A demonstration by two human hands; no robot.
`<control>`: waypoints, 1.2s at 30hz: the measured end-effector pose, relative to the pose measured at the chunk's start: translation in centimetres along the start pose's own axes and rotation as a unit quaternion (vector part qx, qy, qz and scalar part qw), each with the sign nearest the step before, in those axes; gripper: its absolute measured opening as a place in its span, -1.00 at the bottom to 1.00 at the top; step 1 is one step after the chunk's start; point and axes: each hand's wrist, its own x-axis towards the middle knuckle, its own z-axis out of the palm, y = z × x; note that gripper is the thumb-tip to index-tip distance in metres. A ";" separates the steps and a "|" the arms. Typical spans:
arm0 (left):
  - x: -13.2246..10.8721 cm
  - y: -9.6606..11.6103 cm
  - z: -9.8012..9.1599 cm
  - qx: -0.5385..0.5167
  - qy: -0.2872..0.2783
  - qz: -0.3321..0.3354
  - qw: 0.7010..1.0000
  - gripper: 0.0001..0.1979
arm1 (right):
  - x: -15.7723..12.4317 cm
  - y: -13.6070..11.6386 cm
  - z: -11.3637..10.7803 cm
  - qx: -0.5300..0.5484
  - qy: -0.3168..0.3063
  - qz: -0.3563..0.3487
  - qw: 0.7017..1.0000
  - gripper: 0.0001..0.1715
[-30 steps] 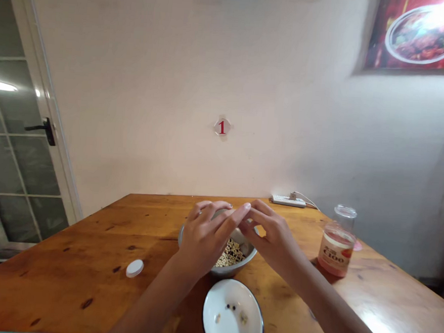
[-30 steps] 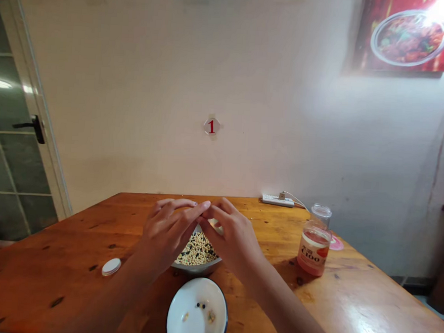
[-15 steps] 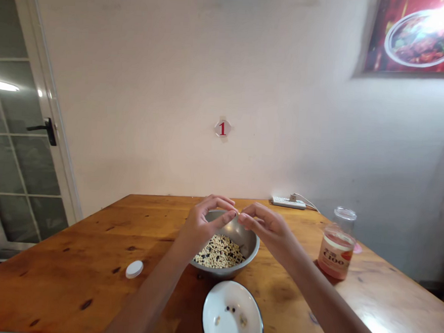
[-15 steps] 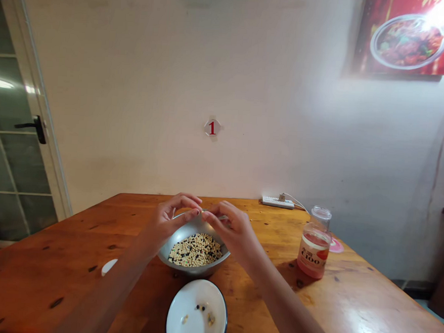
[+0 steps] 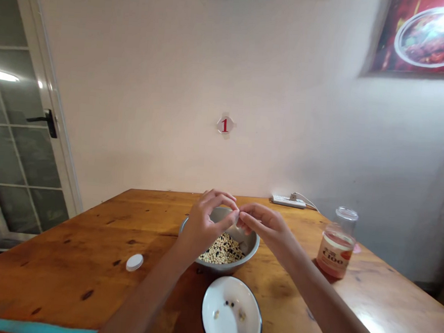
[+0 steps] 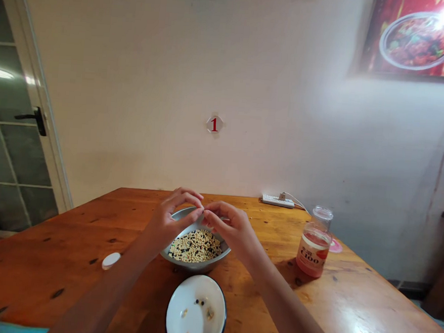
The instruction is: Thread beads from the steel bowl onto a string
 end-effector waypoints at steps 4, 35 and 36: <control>0.0 -0.2 -0.3 -0.039 0.060 -0.014 0.997 -0.95 | -0.2 -0.2 -0.6 -0.040 -0.035 -0.004 0.999 -0.77; 0.0 -3.2 1.1 -0.056 0.025 -0.121 0.991 -0.87 | 1.0 2.4 -2.4 -0.215 -0.058 0.003 0.975 -0.71; -0.1 -3.1 1.2 -0.053 0.014 -0.119 0.991 -0.88 | 1.1 2.5 -2.1 -0.202 -0.050 0.000 0.978 -0.72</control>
